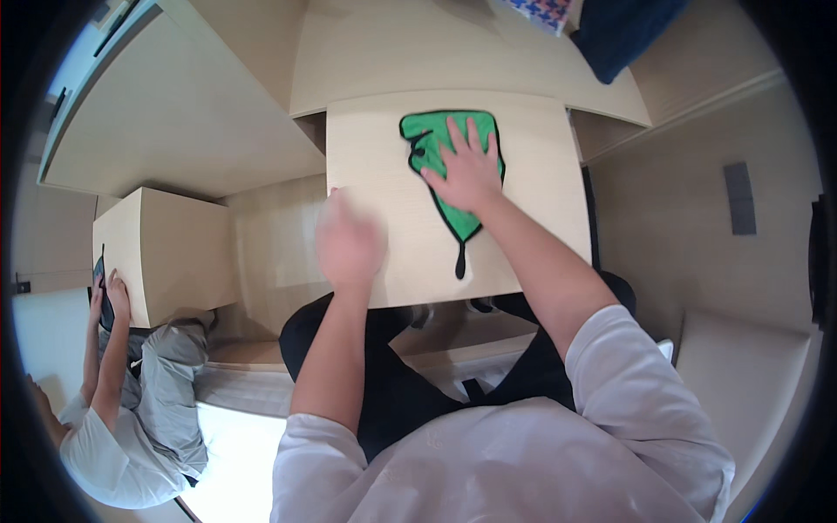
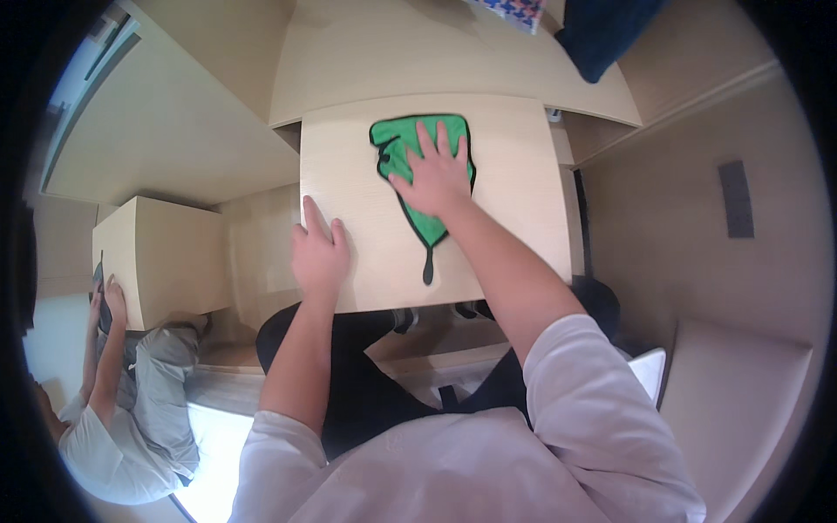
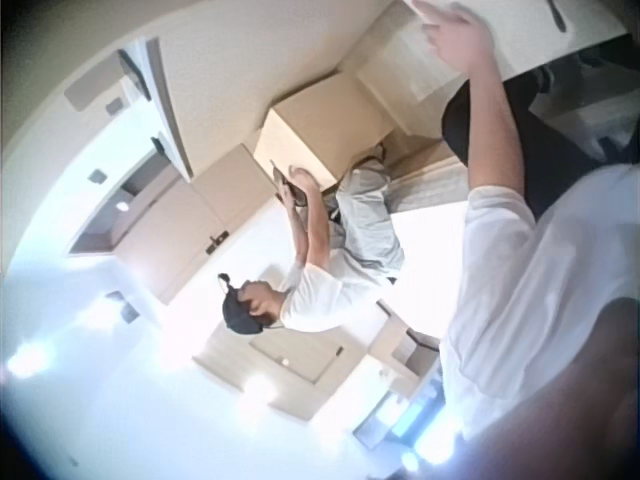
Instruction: The person wipes a light-colored wooden shelf by hand using a green cloth, rubbing the surface repeatedly in circular and linear motions.
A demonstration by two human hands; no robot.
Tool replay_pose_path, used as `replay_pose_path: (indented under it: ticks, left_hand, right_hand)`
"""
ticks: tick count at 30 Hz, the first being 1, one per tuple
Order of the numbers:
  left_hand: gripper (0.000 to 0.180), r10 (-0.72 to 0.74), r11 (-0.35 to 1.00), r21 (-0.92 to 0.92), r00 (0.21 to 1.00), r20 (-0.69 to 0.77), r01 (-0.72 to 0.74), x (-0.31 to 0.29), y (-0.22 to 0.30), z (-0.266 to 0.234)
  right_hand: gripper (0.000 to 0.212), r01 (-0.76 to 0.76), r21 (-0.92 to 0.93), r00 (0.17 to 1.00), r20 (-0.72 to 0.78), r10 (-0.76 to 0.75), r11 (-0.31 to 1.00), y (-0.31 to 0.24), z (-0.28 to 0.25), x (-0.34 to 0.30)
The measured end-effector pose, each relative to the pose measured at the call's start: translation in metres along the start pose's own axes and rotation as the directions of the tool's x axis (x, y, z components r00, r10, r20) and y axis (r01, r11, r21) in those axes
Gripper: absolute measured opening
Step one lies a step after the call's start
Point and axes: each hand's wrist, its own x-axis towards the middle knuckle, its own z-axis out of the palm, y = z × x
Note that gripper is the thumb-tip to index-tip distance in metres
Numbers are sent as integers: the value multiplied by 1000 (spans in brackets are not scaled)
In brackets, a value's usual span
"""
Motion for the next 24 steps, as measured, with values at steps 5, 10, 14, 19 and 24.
replay_pose_path:
  ticks: [5,10,14,19,24]
  left_hand:
    - [76,-7,997,71,1000,-7,8,-4,3,4]
    - [75,62,997,40,998,8,-62,-3,7,-2]
    - [74,-18,1000,20,997,76,16,-4,14,-9]
    - [73,-13,999,-30,998,55,15,-5,8,-7]
    - [75,2,1000,-12,997,-75,-3,1,-7,16]
  right_hand:
    - [73,-8,1,998,-62,8,1000,-8,-1,99]
    - [67,5,45,1000,-8,-5,999,-26,-6,150]
    - [67,42,6,999,-5,-42,999,-28,-5,132]
    - [63,114,32,994,-5,-114,993,-55,-10,41]
    - [57,226,143,974,-17,-226,963,-69,8,-81]
